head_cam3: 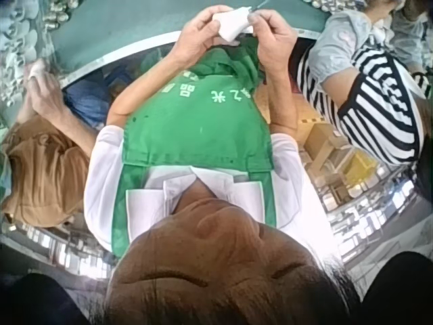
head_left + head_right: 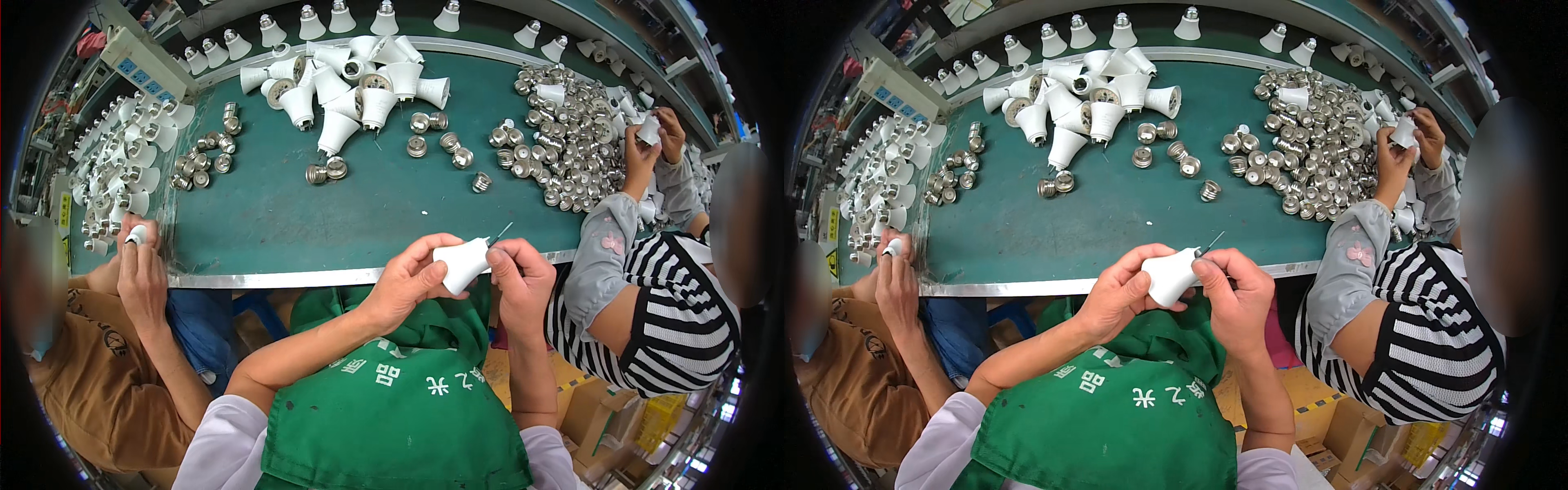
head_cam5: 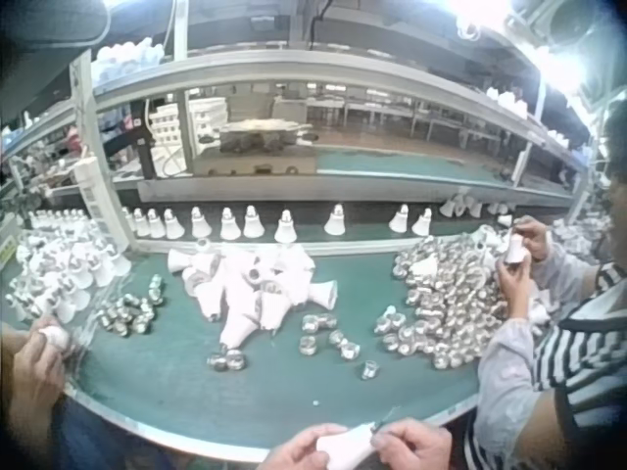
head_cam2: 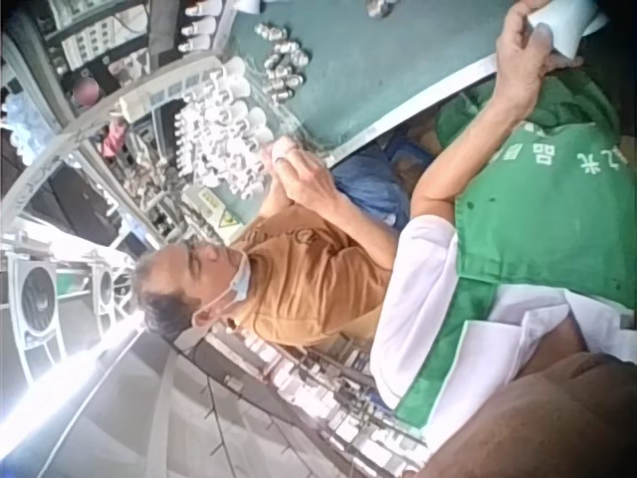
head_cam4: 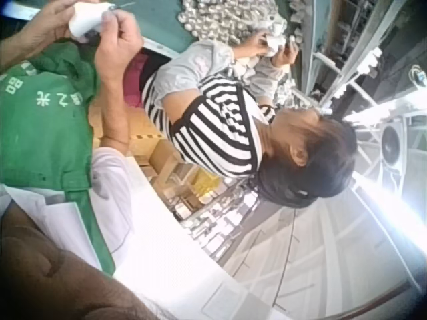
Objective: Assembling LED light bulb components by threading the metal base onto the white housing and securing internal wiring.
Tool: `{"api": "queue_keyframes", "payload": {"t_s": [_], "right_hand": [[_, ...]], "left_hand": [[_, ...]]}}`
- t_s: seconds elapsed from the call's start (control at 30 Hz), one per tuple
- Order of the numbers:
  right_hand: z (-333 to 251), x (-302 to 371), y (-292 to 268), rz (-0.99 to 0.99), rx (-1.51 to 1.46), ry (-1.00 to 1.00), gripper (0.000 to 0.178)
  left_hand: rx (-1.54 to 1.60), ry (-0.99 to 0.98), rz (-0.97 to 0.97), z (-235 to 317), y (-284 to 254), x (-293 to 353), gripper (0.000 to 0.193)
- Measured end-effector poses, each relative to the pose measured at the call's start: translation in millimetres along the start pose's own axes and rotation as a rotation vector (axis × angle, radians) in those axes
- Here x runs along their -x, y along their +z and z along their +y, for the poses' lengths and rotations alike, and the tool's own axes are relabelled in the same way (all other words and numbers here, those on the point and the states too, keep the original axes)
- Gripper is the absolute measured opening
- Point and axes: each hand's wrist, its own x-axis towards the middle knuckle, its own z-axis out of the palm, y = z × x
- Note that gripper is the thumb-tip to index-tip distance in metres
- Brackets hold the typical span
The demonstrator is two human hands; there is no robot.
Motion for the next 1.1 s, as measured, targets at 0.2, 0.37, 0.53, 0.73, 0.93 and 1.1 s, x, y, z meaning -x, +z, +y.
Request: {"api": "queue_keyframes", "payload": {"t_s": [0.2, 0.37, 0.53, 0.73, 0.93, 1.1], "right_hand": [[-5, 1, -10, -0.097, -0.22, 0.225, 0.012], [-16, 2, -10, -0.174, -0.013, 0.084, 0.008], [-20, 5, -6, -0.116, 0.235, -0.088, 0.007], [-18, 11, -3, -0.037, 0.243, -0.091, 0.005], [-17, 7, -9, -0.14, 0.043, 0.16, 0.005], [-14, 6, -11, -0.198, 0.036, 0.21, 0.005]], "left_hand": [[-0.079, 0.128, 0.034, 6, -8, 2, 0.043], [0.045, 0.053, 0.059, 11, -8, 2, 0.037], [0.051, 0.015, 0.056, 12, -8, 2, 0.036], [-0.054, 0.036, 0.071, 10, -3, 2, 0.041], [-0.162, 0.051, 0.108, 13, -7, 4, 0.046], [-0.265, 0.125, 0.089, 12, -10, 2, 0.043]]}}
